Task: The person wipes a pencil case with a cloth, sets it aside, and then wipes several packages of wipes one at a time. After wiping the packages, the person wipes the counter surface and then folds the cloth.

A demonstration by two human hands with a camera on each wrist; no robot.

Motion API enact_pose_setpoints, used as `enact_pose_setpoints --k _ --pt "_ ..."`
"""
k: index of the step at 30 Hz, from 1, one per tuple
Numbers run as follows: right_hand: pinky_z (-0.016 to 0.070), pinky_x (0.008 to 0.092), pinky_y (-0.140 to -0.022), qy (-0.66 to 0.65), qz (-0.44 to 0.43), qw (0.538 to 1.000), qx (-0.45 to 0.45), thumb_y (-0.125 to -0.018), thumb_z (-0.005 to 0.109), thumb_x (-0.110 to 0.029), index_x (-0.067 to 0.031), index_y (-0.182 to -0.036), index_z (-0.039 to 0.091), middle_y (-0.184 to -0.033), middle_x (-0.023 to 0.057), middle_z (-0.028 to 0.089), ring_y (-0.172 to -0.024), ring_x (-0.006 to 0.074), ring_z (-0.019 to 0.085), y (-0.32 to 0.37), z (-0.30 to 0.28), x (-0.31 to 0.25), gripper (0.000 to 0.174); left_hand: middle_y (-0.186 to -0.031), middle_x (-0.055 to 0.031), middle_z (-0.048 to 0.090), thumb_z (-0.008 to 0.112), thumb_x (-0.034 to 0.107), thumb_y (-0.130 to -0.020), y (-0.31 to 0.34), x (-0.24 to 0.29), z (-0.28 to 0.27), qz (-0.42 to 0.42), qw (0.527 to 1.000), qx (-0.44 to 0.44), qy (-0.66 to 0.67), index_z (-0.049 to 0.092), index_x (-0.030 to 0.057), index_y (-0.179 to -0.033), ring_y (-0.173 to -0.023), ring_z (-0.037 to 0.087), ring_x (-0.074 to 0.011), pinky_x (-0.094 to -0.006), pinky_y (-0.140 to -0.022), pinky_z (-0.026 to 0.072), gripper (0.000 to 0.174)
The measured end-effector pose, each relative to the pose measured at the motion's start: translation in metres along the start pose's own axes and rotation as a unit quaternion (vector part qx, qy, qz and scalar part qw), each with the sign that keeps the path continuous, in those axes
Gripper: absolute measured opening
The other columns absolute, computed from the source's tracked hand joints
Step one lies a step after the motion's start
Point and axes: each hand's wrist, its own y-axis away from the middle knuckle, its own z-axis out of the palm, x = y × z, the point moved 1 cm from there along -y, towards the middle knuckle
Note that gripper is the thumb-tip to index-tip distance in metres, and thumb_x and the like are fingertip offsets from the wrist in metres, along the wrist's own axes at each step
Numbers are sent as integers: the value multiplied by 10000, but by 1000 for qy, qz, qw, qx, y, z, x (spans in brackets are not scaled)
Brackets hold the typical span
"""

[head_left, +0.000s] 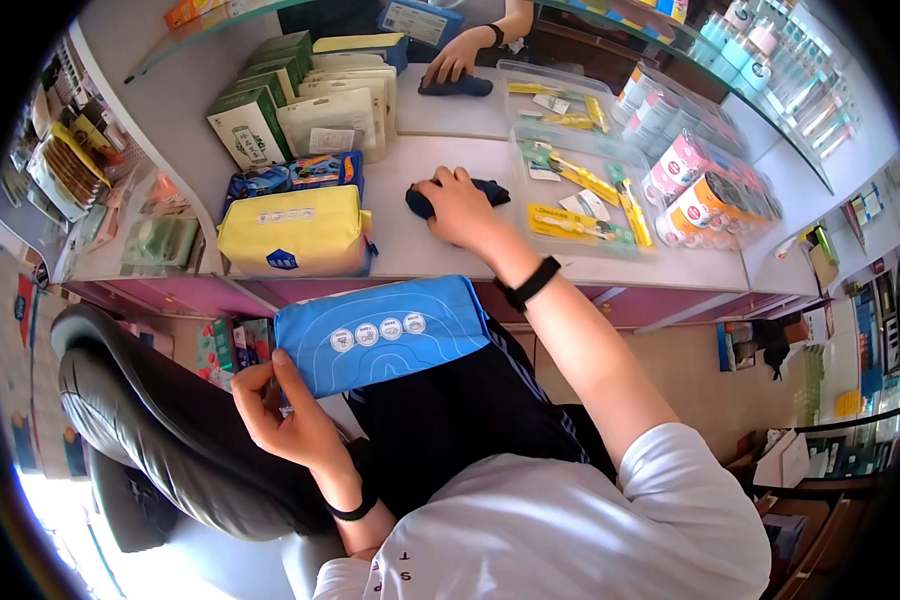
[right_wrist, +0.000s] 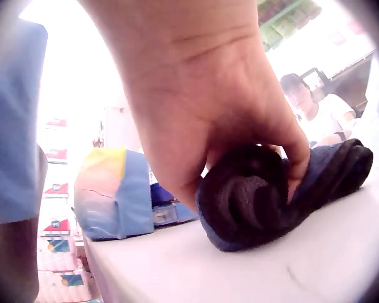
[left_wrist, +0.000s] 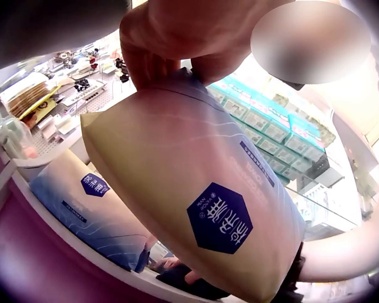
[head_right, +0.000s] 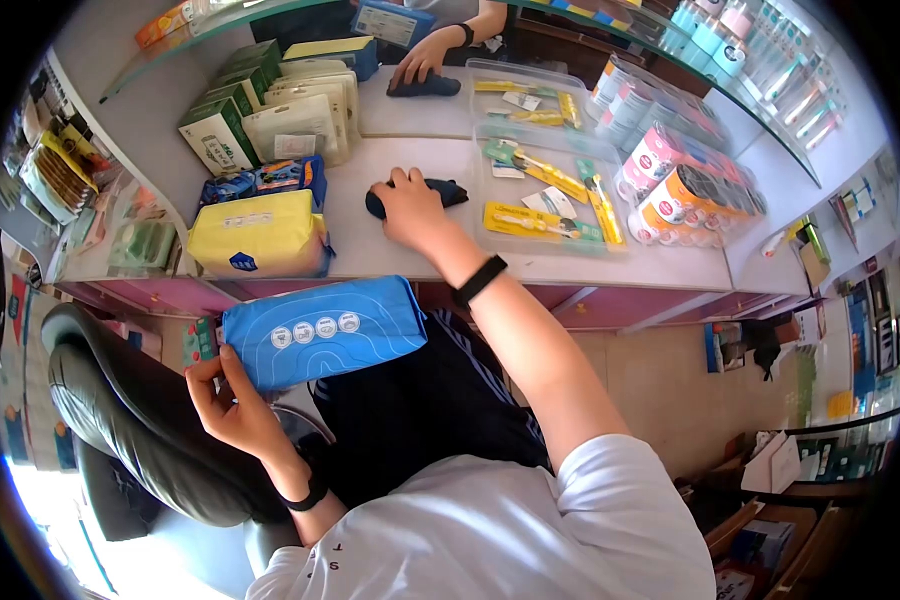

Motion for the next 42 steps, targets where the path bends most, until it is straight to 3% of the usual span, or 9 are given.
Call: enact_pose_setpoints --k 5,6,11,13,20,23,31,37,42 --pt "545 544 -848 -29 -9 999 28 -773 710 -34 -149 -1297 680 -1266 129 569 -1226 383 520 68 -16 -12 537 -806 21 550 730 65 -987 4 10 1 2 1000 -12 -1 597 33 -881 -718 482 -63 -221 -602 372 173" --pt "542 497 -916 -18 4 1000 20 -790 701 -45 -177 -1344 658 -1271 112 570 -1195 365 528 80 -24 -17 571 -806 21 550 730 65 -987 5 12 1 3 1000 -13 -2 597 33 -881 -718 482 -63 -221 -602 372 173" --pt "516 480 -920 -36 1 998 54 -800 707 -41 -183 -1347 652 -1271 102 564 -1204 340 519 121 -33 -25 568 -806 22 554 729 77 -991 11 13 2 -1 1000 -29 7 597 34 -882 -725 495 -63 -220 -604 383 177" --pt "506 488 -863 -26 -5 994 105 -778 750 -52 -187 -1268 679 -1227 91 571 -1180 331 524 128 -30 -25 513 -808 21 555 727 76 -992 12 16 2 -2 1000 -31 0 596 35 -882 -727 496 -62 -219 -610 390 175" --pt "506 478 -894 -59 -47 989 127 -776 707 -5 -204 -1218 700 -1206 88 587 -1161 343 525 130 -27 -4 485 -842 15 556 716 66 -1007 10 14 -3 15 1000 -4 22 595 19 -908 -754 503 -69 -221 -657 439 164" --pt "476 477 -1025 -98 -81 986 109 -774 642 67 -189 -1253 688 -1224 116 602 -1143 395 508 114 -26 13 546 -853 12 556 712 68 -1017 7 13 -11 32 998 9 46 599 5 -916 -769 505 -73 -221 -663 444 163" --pt "485 451 -1010 -72 -67 990 105 -783 652 32 -188 -1270 703 -1157 98 666 -1096 368 543 88 -19 19 537 -831 -20 629 739 131 -1014 9 32 -42 42 993 111 -19 651 -12 -912 -792 573 -85 -224 -711 485 196" --pt "510 461 -969 -108 -113 977 141 -772 692 -35 -42 -1253 663 -1122 168 701 -1087 410 586 83 -9 -18 482 -844 -28 643 740 137 -1014 17 36 -49 55 992 104 -42 658 -13 -922 -801 592 -92 -226 -726 497 194" --pt "544 450 -916 -70 -91 982 151 -758 720 -42 -47 -1190 675 -1111 154 701 -1061 408 585 87 4 -35 434 -842 -26 642 739 143 -1014 21 43 -52 66 993 97 -17 660 -7 -927 -794 587 -84 -210 -703 484 190"
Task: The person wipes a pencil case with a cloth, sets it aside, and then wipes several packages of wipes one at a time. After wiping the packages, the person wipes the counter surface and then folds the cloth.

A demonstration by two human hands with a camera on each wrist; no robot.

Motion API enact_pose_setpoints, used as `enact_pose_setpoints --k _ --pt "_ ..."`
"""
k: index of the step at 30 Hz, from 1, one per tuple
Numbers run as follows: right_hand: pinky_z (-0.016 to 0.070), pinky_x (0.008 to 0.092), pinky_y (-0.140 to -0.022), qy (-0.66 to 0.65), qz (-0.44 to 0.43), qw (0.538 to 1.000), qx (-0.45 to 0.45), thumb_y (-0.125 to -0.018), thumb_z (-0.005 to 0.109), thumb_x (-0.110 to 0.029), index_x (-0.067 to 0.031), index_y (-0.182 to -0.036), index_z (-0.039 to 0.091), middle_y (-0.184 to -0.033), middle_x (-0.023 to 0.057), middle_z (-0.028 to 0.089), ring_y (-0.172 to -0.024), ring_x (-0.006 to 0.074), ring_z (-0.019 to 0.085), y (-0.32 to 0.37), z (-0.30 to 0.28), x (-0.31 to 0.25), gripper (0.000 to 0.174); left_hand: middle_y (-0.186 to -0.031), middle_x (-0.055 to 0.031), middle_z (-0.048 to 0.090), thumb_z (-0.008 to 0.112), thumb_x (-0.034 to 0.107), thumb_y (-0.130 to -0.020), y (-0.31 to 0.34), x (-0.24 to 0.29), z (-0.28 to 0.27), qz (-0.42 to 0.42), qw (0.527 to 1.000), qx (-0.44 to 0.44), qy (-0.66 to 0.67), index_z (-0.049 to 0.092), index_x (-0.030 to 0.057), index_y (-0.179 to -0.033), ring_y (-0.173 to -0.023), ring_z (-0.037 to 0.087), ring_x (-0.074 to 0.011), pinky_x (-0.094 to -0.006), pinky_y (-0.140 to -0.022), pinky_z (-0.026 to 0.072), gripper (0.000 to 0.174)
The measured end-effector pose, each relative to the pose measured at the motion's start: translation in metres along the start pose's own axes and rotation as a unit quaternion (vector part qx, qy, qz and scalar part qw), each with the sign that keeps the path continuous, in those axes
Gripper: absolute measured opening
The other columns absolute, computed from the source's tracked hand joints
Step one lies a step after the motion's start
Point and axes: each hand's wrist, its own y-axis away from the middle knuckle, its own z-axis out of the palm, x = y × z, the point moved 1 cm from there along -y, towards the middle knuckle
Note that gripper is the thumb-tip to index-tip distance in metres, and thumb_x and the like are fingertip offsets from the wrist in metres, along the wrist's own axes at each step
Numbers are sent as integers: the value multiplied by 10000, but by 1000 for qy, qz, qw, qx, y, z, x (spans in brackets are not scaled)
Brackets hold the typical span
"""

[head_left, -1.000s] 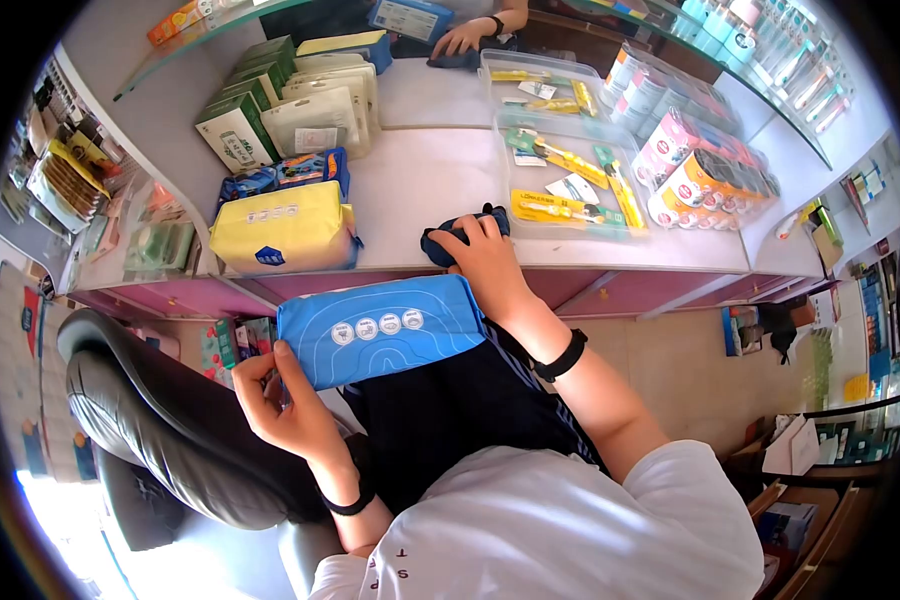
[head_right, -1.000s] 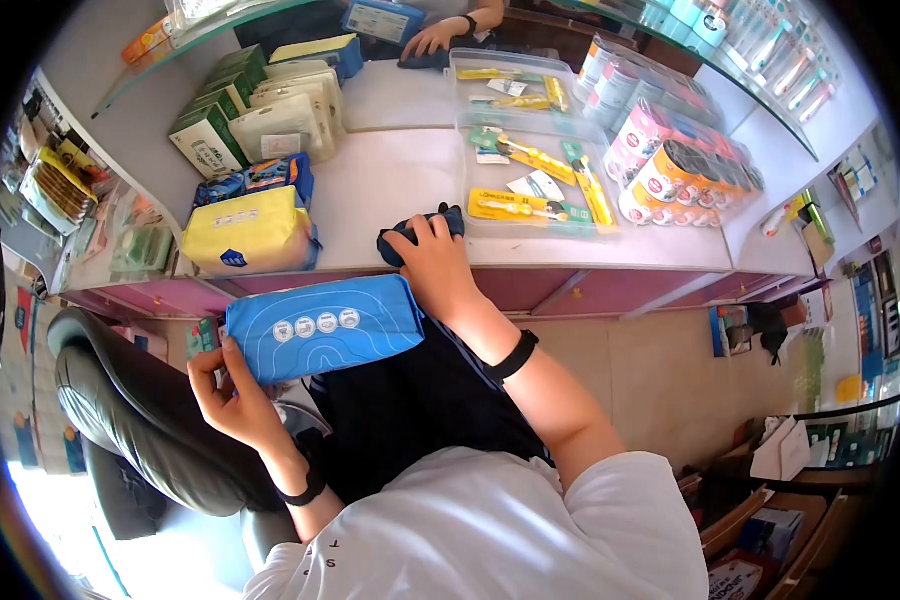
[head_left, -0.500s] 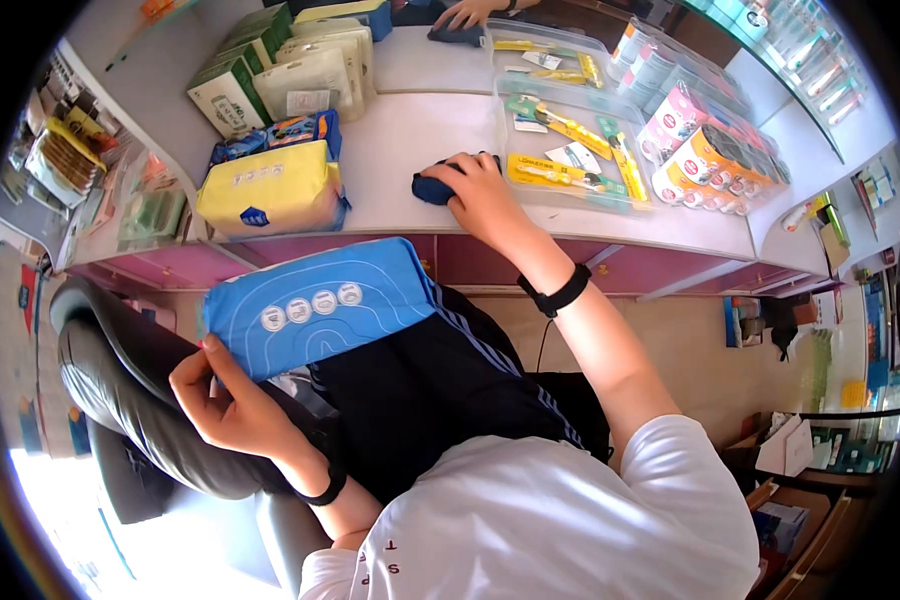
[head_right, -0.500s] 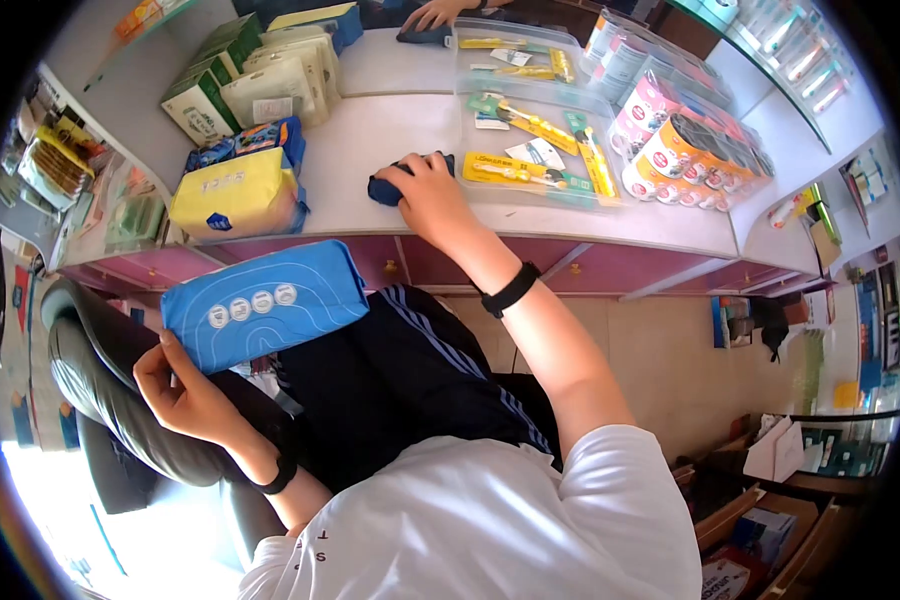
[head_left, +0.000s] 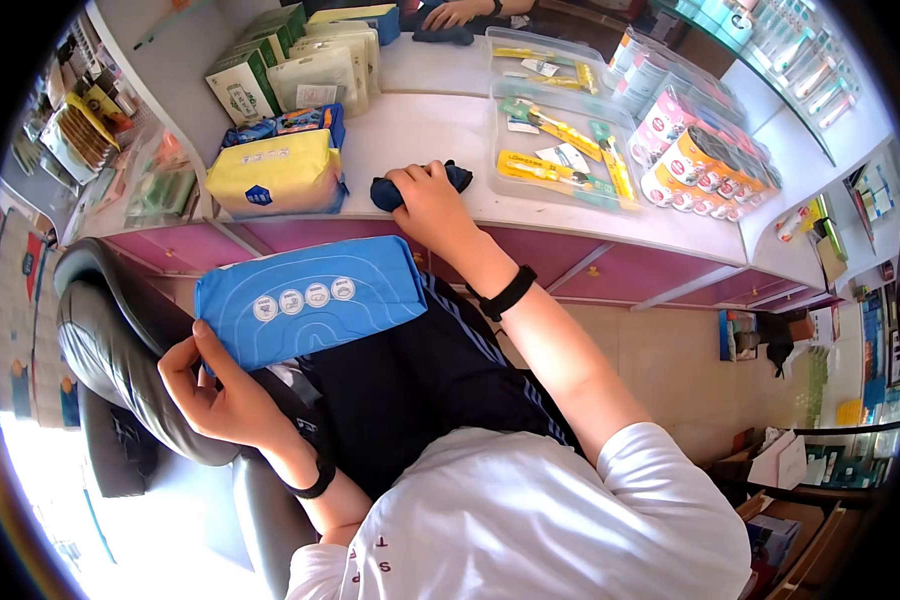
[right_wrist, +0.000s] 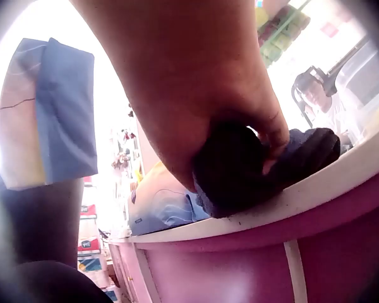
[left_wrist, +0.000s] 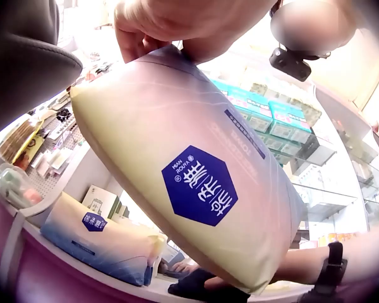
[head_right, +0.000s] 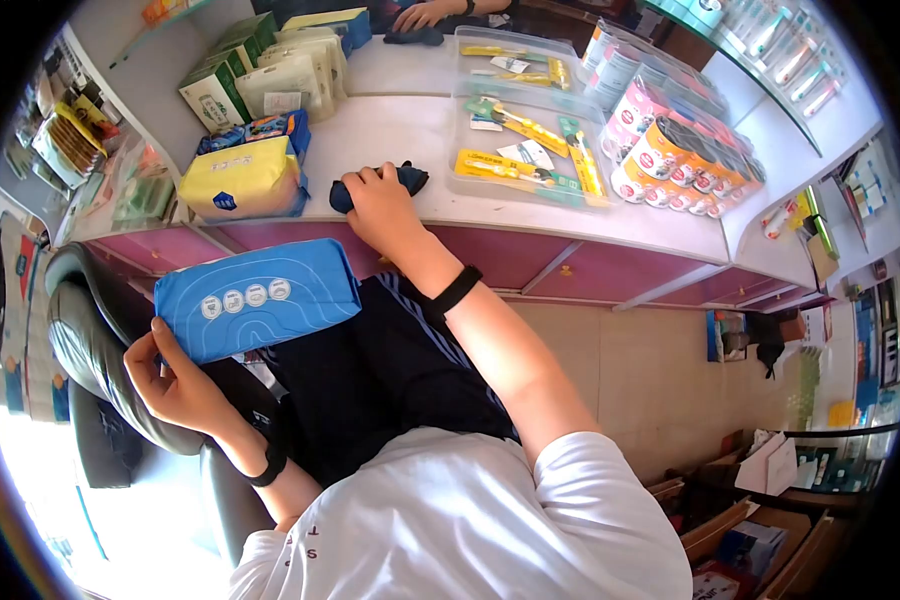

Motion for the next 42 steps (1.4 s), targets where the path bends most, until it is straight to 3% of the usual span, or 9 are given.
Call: enact_pose_setpoints --k 11,19,23,26,29,34,37,41,42 --pt "526 462 -945 14 53 998 41 -796 719 -65 -50 -1232 640 -1161 155 660 -1072 403 555 58 -45 -16 443 -831 -7 644 738 145 -1016 -5 -6 2 15 1000 -2 -12 654 9 -919 -742 567 -58 -192 -626 452 186" --pt "504 514 -980 167 202 965 24 -848 682 -85 -34 -1246 656 -1162 201 692 -1103 433 583 143 -147 75 403 -828 -24 644 742 146 -1007 -15 -12 4 50 993 10 -110 650 19 -915 -757 601 -97 -237 -646 487 182" --pt "519 531 -921 349 396 849 -34 -866 670 -158 -18 -1215 673 -1059 226 726 -1001 473 622 182 -219 153 376 -827 -40 628 742 123 -990 -16 -17 7 97 985 -3 -143 636 32 -900 -763 598 -166 -314 -672 469 166" --pt "554 515 -873 254 374 891 38 -865 670 -179 -5 -1161 705 -1012 274 736 -929 466 695 148 -254 110 345 -828 -51 625 737 96 -985 -17 -22 14 109 987 10 -115 627 27 -882 -755 588 -193 -330 -675 450 166" --pt "566 435 -885 -11 284 957 56 -857 697 -116 0 -1181 695 -1020 233 748 -956 401 733 90 -217 42 344 -847 -108 616 736 -24 -951 -17 -23 13 125 985 3 -117 643 -48 -891 -758 593 -239 -358 -664 484 114" --pt "507 484 -975 5 56 998 34 -806 716 -108 -53 -1193 690 -1103 179 697 -1081 407 602 -30 -104 -10 392 -836 -110 599 721 -53 -950 -19 -26 8 124 986 -7 -110 630 -47 -888 -750 576 -242 -359 -663 473 111" --pt "543 442 -932 82 50 994 55 -821 679 -57 -70 -1125 682 -1104 132 667 -1131 414 559 -107 -28 2 304 -828 -109 586 710 -73 -948 -19 -24 5 105 988 -13 -109 619 -49 -885 -747 563 -245 -363 -673 471 114" --pt "440 617 -1102 30 218 952 -211 -835 760 -298 -173 -1369 627 -1466 144 551 -1397 435 450 -153 57 44 565 -827 -113 572 697 -83 -949 -20 -26 6 97 989 -14 -107 601 -44 -873 -747 550 -248 -366 -687 468 129" --pt "389 659 -1127 37 212 957 -192 -830 765 -344 -204 -1416 601 -1532 141 493 -1447 433 403 -151 63 44 625 -827 -110 567 693 -77 -954 -20 -25 7 93 990 -7 -104 597 -43 -870 -753 548 -248 -365 -692 468 132"
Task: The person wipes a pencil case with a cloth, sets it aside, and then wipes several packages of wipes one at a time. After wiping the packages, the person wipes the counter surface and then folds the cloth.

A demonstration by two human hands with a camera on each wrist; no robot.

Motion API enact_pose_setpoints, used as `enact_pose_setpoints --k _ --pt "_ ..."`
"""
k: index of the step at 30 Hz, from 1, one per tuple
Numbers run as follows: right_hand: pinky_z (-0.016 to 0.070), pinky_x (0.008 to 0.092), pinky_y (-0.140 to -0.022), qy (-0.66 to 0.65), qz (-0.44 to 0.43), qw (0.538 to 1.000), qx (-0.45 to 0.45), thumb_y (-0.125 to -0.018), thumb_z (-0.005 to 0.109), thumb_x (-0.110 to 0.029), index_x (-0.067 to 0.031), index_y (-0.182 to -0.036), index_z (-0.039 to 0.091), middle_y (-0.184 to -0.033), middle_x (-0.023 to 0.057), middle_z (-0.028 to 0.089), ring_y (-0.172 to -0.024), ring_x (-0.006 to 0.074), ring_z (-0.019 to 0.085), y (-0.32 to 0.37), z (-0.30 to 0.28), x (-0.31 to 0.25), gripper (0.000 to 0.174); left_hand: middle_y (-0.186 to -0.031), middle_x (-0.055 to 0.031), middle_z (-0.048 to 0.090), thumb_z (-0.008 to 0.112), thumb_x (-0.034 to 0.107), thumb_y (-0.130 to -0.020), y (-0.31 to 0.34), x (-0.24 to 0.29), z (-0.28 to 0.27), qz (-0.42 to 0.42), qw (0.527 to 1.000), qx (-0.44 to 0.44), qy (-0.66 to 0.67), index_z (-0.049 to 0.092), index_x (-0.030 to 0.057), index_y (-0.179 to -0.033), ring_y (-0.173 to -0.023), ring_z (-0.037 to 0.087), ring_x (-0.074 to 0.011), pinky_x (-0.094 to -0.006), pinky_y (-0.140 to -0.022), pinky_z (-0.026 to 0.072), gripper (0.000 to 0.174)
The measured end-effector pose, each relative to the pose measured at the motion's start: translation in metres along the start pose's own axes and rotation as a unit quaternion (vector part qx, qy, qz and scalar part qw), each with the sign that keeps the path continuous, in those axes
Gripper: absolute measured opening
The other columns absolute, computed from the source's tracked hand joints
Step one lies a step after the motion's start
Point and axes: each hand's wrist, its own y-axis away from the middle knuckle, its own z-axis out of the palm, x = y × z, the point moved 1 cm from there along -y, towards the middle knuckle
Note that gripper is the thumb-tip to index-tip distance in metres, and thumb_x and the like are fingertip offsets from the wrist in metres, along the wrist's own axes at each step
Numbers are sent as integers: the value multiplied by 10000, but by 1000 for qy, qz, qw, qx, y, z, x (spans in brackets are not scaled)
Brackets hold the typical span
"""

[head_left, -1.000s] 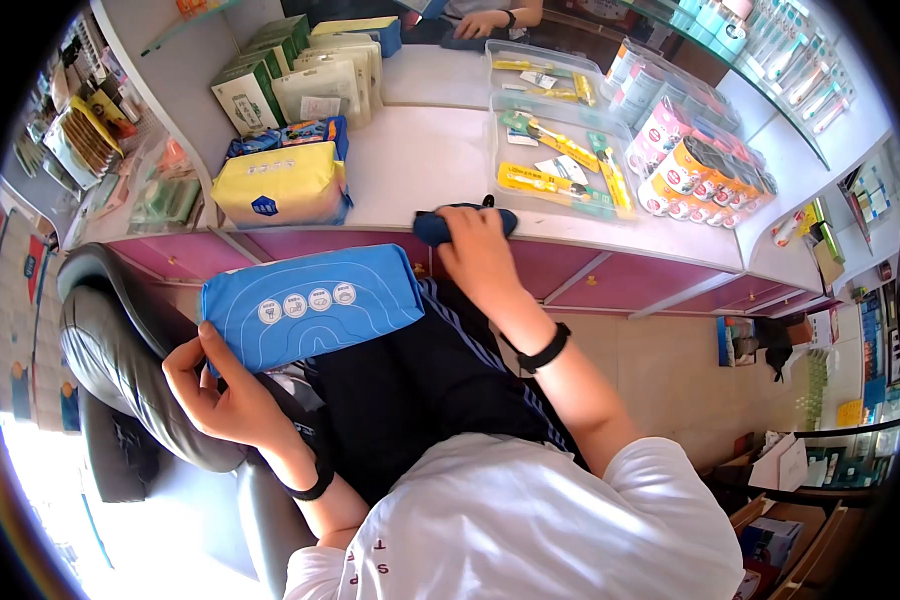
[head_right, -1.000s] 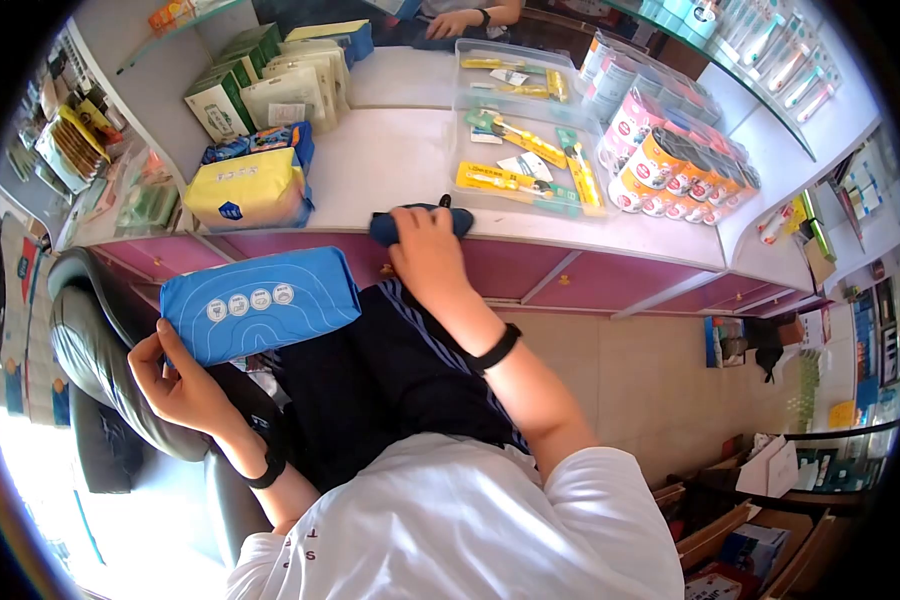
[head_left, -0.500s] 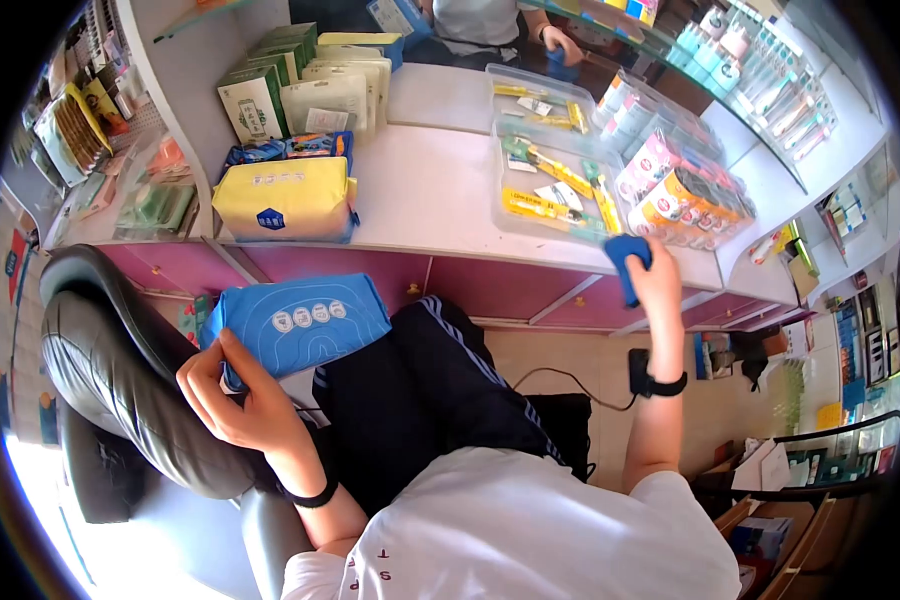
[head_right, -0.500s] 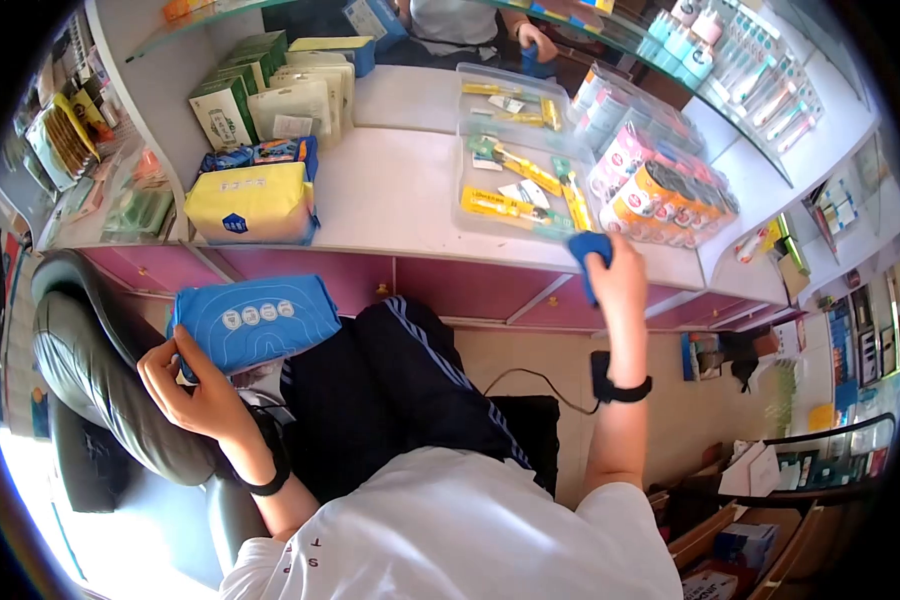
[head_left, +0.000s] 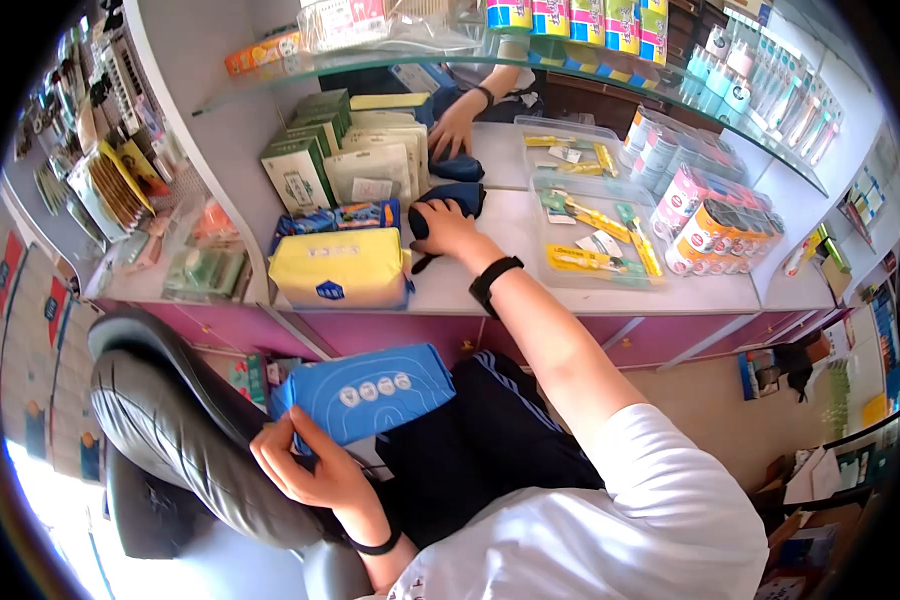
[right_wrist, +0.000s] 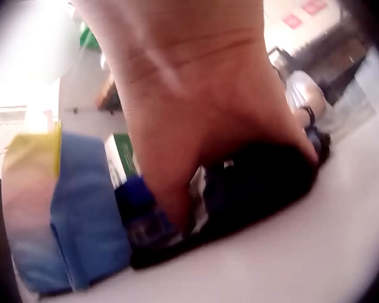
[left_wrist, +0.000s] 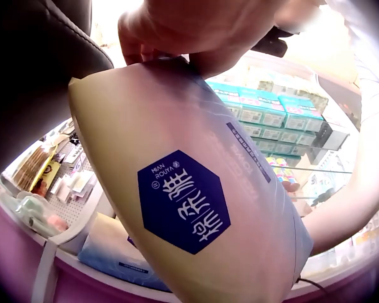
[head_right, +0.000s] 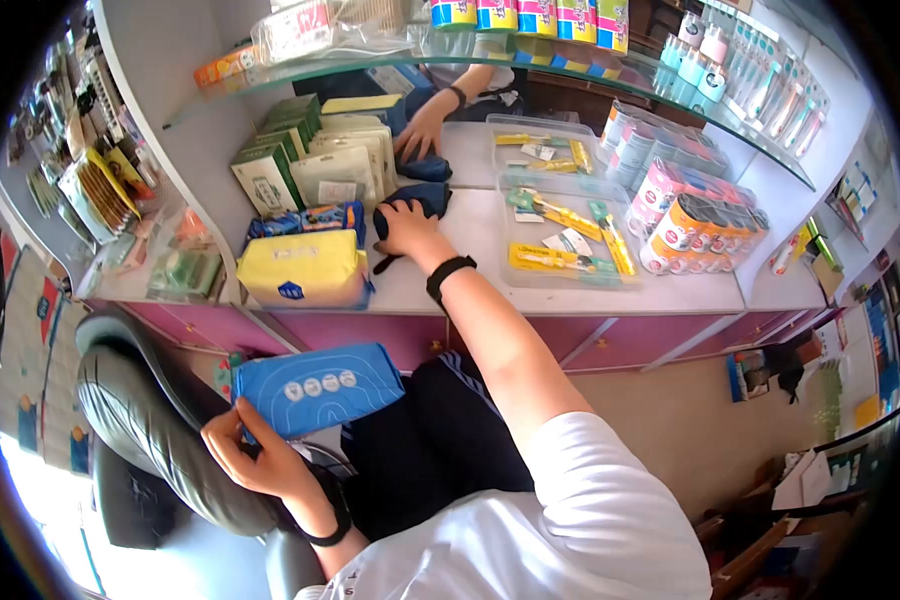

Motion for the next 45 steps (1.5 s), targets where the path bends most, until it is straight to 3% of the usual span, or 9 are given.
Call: enact_pose_setpoints --k 6,16,22,28,33,35,40,43,45 --pt "479 632 -962 25 -59 993 98 -851 708 -162 -239 -1346 654 -1327 32 634 -1296 374 521 -8 20 26 504 -830 -102 572 705 -40 -965 3 -7 4 -3 1000 -8 -13 600 -48 -874 -755 555 -242 -365 -696 471 139" --pt "537 587 -875 91 -122 984 93 -800 765 -204 -226 -1346 657 -1271 81 655 -1214 395 551 95 4 12 557 -809 -90 560 708 -12 -974 5 -6 9 -9 1000 -12 -4 603 -46 -867 -742 545 -231 -357 -691 457 154" --pt "552 475 -923 4 -159 983 88 -838 719 -193 -246 -1294 692 -1241 113 613 -1124 402 613 35 -27 -8 461 -796 -89 546 710 -18 -968 7 -9 9 -31 999 -21 -11 577 -32 -845 -737 527 -235 -371 -706 453 182" --pt "471 420 -1107 -199 -257 944 54 -867 704 -194 -185 -1393 663 -1439 161 522 -1322 390 551 -11 -62 -4 528 -809 -94 560 712 -7 -973 8 -15 13 -23 1000 -20 -6 586 -44 -853 -747 537 -237 -368 -709 460 178" --pt "418 393 -1156 -241 -254 935 51 -868 714 -196 -207 -1439 642 -1468 168 484 -1367 361 492 -57 -39 11 576 -815 -95 565 702 -7 -981 7 -15 11 -30 999 -19 -8 590 -44 -857 -749 539 -231 -365 -703 457 171" --pt "421 388 -1149 -244 -149 946 153 -851 728 -194 -220 -1430 649 -1381 158 488 -1305 356 520 -57 -36 14 585 -815 -96 565 698 -8 -983 7 -16 10 -22 1000 -12 -7 591 -45 -859 -749 539 -230 -364 -702 456 168" --pt "530 508 -921 -144 -129 944 269 -798 768 -219 -146 -1181 663 -1199 178 528 -1104 449 588 -5 -36 7 403 -767 -40 487 717 68 -1003 7 -20 16 7 1000 -2 -17 565 0 -828 -693 449 -159 -304 -639 411 242" --pt "486 631 -947 63 -92 993 22 -798 779 -284 -229 -1327 644 -1385 143 550 -1305 396 518 17 7 11 548 -766 -39 482 718 65 -1002 6 -18 16 6 1000 -5 -21 567 -4 -832 -700 447 -159 -303 -647 410 237" --pt "458 672 -969 57 -81 994 38 -803 780 -272 -267 -1357 652 -1469 121 529 -1384 381 456 12 19 11 569 -814 -96 556 692 -7 -991 8 -16 14 -18 999 -28 -24 584 -41 -859 -746 528 -236 -369 -707 455 174"
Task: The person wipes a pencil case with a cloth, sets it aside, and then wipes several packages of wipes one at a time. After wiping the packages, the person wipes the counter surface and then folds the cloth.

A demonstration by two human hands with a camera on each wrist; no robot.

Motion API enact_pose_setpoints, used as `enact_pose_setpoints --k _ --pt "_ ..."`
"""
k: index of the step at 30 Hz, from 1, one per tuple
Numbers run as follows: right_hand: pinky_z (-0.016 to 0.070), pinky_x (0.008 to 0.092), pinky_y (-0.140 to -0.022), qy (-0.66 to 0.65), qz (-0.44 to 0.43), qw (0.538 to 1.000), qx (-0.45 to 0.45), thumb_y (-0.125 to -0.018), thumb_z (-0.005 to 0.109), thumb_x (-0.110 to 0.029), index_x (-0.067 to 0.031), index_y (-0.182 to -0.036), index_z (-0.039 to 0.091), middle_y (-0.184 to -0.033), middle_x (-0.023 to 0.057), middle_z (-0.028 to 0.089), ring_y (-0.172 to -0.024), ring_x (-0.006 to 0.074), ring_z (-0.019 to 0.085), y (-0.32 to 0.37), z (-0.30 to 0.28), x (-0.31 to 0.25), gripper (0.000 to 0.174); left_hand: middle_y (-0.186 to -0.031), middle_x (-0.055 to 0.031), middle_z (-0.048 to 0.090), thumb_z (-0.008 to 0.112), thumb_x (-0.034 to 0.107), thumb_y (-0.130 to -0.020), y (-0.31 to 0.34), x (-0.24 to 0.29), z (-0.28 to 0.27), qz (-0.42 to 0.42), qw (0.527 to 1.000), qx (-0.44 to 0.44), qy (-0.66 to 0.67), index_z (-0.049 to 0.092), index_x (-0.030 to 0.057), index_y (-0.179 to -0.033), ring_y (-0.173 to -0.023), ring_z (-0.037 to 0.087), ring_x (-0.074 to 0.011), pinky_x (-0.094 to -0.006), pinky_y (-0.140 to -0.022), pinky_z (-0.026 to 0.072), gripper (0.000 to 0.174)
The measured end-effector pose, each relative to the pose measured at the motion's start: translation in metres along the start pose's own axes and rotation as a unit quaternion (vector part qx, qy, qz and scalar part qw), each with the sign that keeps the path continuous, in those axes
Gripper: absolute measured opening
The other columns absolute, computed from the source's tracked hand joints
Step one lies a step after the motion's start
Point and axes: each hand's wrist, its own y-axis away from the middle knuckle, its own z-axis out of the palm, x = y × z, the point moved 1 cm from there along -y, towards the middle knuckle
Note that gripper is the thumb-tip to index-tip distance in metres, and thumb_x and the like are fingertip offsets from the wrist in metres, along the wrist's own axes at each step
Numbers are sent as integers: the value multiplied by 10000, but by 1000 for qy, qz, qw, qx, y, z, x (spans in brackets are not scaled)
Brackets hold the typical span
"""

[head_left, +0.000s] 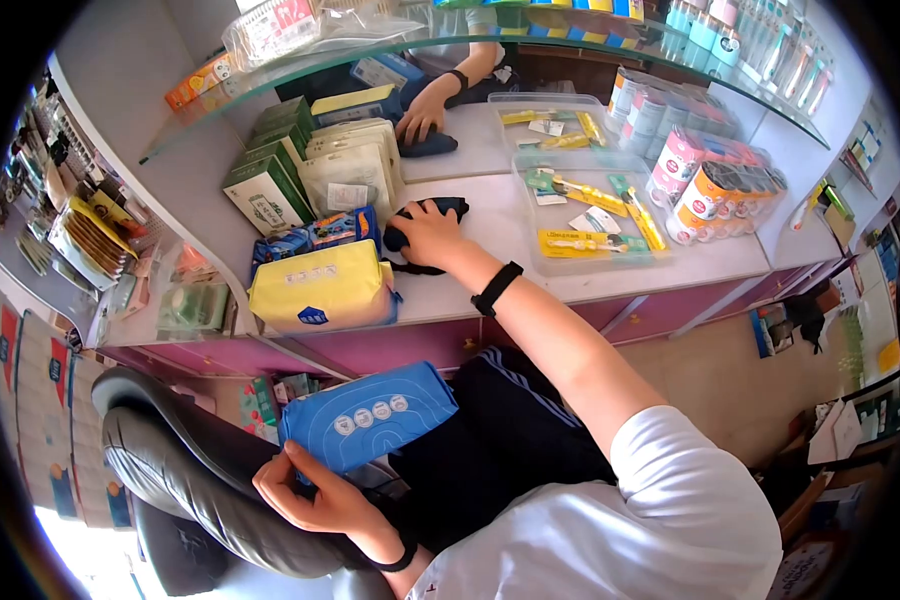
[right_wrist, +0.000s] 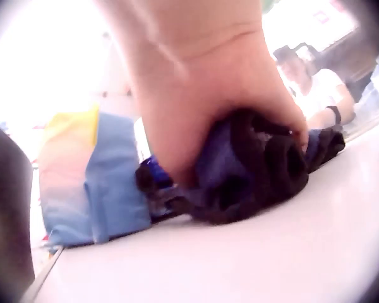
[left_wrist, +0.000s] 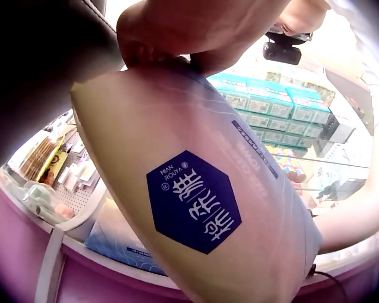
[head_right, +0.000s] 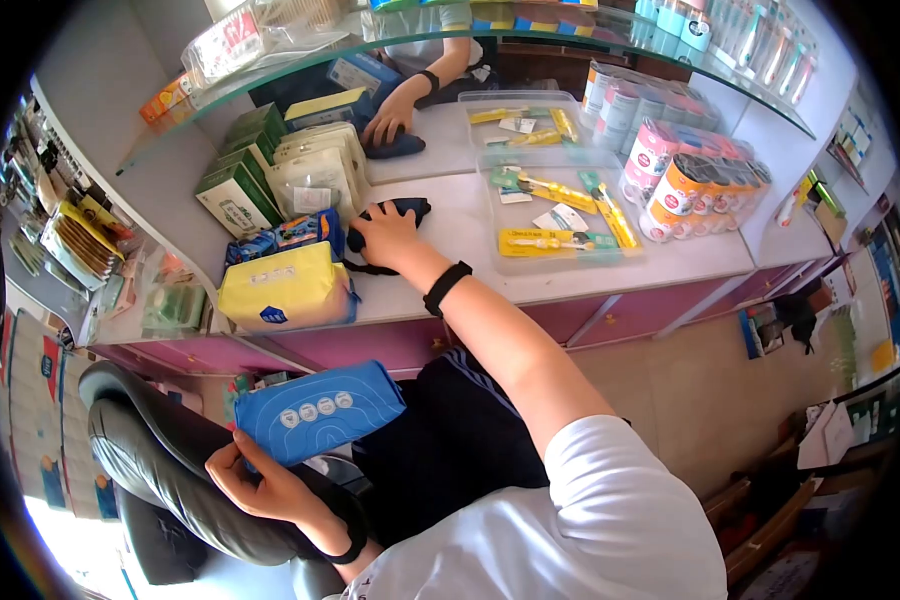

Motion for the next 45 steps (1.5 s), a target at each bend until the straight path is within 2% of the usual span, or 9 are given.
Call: enact_pose_setpoints --k 10,15,18,19,24,27,32,38,45 --pt "522 593 -1024 -36 77 994 -67 -822 791 -274 -346 -1299 699 -1347 108 580 -1309 403 529 44 -35 9 491 -800 -89 552 704 -12 -980 0 -2 1 7 1000 1 19 578 -33 -848 -736 518 -231 -361 -709 456 184" --pt "481 574 -893 16 61 997 47 -887 630 -82 -157 -1229 720 -1304 122 608 -1227 367 555 33 -19 20 361 -789 -86 537 704 2 -987 1 0 1 -4 1000 3 -1 576 -30 -844 -721 503 -229 -362 -693 443 194" --pt "475 638 -935 -9 70 996 54 -902 628 -92 -159 -1318 666 -1319 137 578 -1229 373 560 -3 1 33 423 -786 -83 531 701 11 -991 0 -1 1 19 1000 12 4 573 -30 -842 -717 500 -228 -363 -684 437 201" --pt "421 730 -1005 -11 72 996 49 -927 627 -124 -162 -1371 625 -1360 140 555 -1285 390 536 -14 1 36 445 -786 -82 530 700 6 -990 0 0 1 23 1000 13 1 572 -31 -842 -718 498 -225 -363 -681 434 200" --pt "306 828 -1063 10 148 989 9 -956 622 -217 -169 -1432 580 -1451 150 508 -1388 415 466 -36 -9 51 481 -776 -63 519 725 60 -1000 0 -6 2 50 999 22 5 559 -6 -835 -706 490 -197 -333 -683 460 243" --pt "358 768 -1065 35 210 977 -6 -955 642 -388 -170 -1545 445 -1554 157 417 -1468 426 384 -33 -6 48 659 -779 -67 525 724 47 -997 1 -5 1 37 999 18 7 562 -8 -833 -709 492 -198 -336 -683 463 237" --pt "355 769 -1077 68 258 963 20 -980 610 -421 -117 -1602 364 -1580 170 386 -1470 493 349 -23 0 51 735 -777 -67 529 721 45 -997 0 -1 0 30 999 12 16 566 -6 -827 -714 495 -198 -330 -692 457 236" --pt "426 767 -1025 115 293 949 -5 -993 604 -444 -65 -1633 290 -1609 225 363 -1448 512 380 0 5 44 808 -771 -63 518 716 53 -999 0 -1 -1 27 999 15 26 566 -10 -828 -704 482 -191 -330 -677 438 236" --pt "561 668 -900 155 286 945 -38 -976 639 -459 0 -1626 282 -1580 296 406 -1380 517 472 58 -4 10 872 -771 -75 506 702 -18 -979 0 3 -2 19 1000 8 24 556 -32 -823 -707 484 -216 -363 -667 430 214"
